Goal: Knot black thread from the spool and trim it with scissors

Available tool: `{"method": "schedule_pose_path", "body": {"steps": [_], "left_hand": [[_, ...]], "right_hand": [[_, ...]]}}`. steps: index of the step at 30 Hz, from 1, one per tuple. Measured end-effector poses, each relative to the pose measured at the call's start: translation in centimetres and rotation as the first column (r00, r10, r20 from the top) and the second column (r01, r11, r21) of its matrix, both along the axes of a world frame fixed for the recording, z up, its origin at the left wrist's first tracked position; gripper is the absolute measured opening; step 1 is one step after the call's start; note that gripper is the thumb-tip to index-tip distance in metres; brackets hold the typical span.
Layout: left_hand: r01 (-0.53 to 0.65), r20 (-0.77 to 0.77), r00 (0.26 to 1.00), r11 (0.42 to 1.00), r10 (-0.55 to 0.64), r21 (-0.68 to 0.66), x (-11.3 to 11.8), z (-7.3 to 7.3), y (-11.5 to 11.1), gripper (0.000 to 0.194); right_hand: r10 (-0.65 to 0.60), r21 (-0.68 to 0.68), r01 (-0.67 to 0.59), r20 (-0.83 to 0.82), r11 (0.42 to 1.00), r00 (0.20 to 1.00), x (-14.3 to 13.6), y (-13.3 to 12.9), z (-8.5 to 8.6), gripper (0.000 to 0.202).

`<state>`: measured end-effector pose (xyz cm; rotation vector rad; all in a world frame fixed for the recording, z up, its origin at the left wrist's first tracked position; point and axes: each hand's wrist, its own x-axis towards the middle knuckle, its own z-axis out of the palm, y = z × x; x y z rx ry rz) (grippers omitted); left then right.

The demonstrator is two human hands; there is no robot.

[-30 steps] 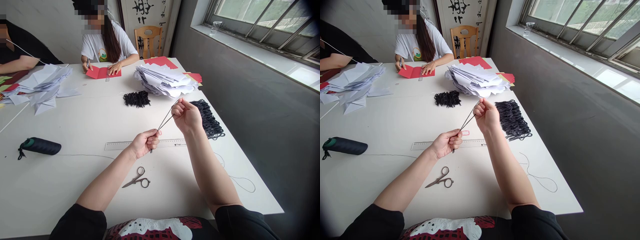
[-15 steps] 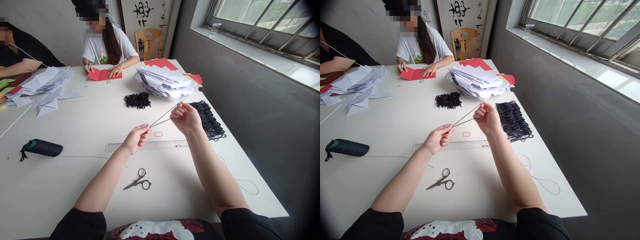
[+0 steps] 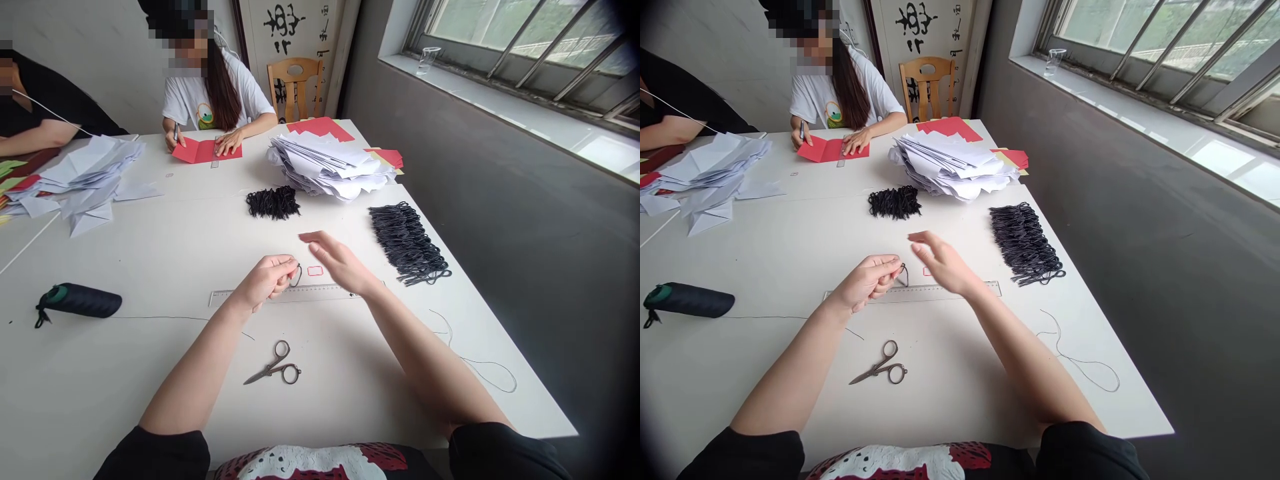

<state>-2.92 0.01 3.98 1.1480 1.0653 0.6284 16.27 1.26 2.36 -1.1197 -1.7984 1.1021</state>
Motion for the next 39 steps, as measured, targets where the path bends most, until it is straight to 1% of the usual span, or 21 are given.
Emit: {"method": "schedule_pose_path", "body": {"steps": [2, 3, 4, 6, 9, 12, 15, 17, 21, 27, 31, 34, 36, 39], "left_hand": [[-0.005, -0.036, 0.999, 1.000, 0.004, -0.009, 0.1, -0.2, 0.0, 0.030], [-0.004, -0.050, 0.999, 1.000, 0.004, -0.011, 0.2, -0.3, 0.0, 0.030], [-0.001, -0.061, 0.998, 1.000, 0.001, -0.011, 0.1, -0.4, 0.0, 0.031], [0.010, -0.072, 0.997, 1.000, -0.011, -0.005, 0.1, -0.5, 0.0, 0.032], [0.004, -0.079, 0.997, 1.000, -0.004, 0.006, 0.0, -0.5, 0.0, 0.033], [-0.025, -0.064, 0.998, 0.999, 0.026, 0.024, 0.0, -0.2, -0.2, 0.030], [-0.035, -0.006, 0.999, 0.999, 0.035, 0.026, 0.2, 0.2, -0.5, 0.019], [-0.034, 0.017, 0.999, 0.999, 0.034, 0.016, 0.3, 0.4, -0.6, 0.013], [-0.025, 0.023, 0.999, 0.999, 0.024, 0.039, 0.3, 0.4, -0.7, 0.013], [0.022, 0.029, 0.999, 0.994, -0.025, 0.106, 0.2, 0.4, -0.9, 0.020], [-0.005, 0.064, 0.998, 0.982, -0.008, 0.188, 0.2, 0.6, -0.9, 0.025], [-0.043, 0.099, 0.995, 0.967, 0.019, 0.250, 0.2, 0.4, -0.7, 0.026], [-0.080, 0.158, 0.986, 0.971, 0.044, 0.224, 0.2, 0.1, -0.5, 0.025], [-0.149, 0.273, 0.956, 0.981, 0.110, 0.126, 0.1, -0.4, -0.2, 0.026]], "right_hand": [[0.207, 0.050, -0.208, 0.026, 0.977, 0.978, -1.1, -0.9, 0.0, 0.048], [0.267, 0.052, -0.269, 0.051, 0.962, 0.962, -1.5, -1.2, 0.0, 0.054], [0.301, 0.037, -0.304, 0.072, 0.952, 0.951, -1.7, -1.4, -0.1, 0.059], [0.320, -0.027, -0.319, 0.079, 0.947, 0.944, -1.8, -1.5, -0.1, 0.060], [0.306, -0.080, -0.302, 0.048, 0.950, 0.951, -1.3, -1.2, 0.0, 0.049], [0.239, -0.017, -0.239, 0.034, 0.971, 0.970, -0.6, -1.1, 0.4, 0.039], [0.169, 0.044, -0.170, 0.034, 0.984, 0.985, -0.2, -1.2, 0.7, 0.025], [0.142, 0.063, -0.144, 0.034, 0.988, 0.989, 0.0, -1.2, 0.9, 0.019], [0.089, 0.094, -0.092, 0.035, 0.991, 0.995, 0.3, -1.3, 1.3, 0.022], [0.026, 0.099, -0.029, 0.033, 0.995, 0.999, 0.6, -1.4, 2.0, 0.020], [0.007, 0.123, -0.008, 0.008, 0.992, 1.000, 0.7, -1.3, 1.9, 0.021], [0.005, 0.129, 0.000, -0.037, 0.992, 0.999, 0.6, -1.2, 1.7, 0.021], [0.004, 0.127, 0.004, -0.059, 0.992, 0.998, 0.5, -1.1, 1.4, 0.021], [0.001, 0.136, 0.005, -0.045, 0.991, 0.999, 0.2, -1.2, 1.0, 0.021]]}}
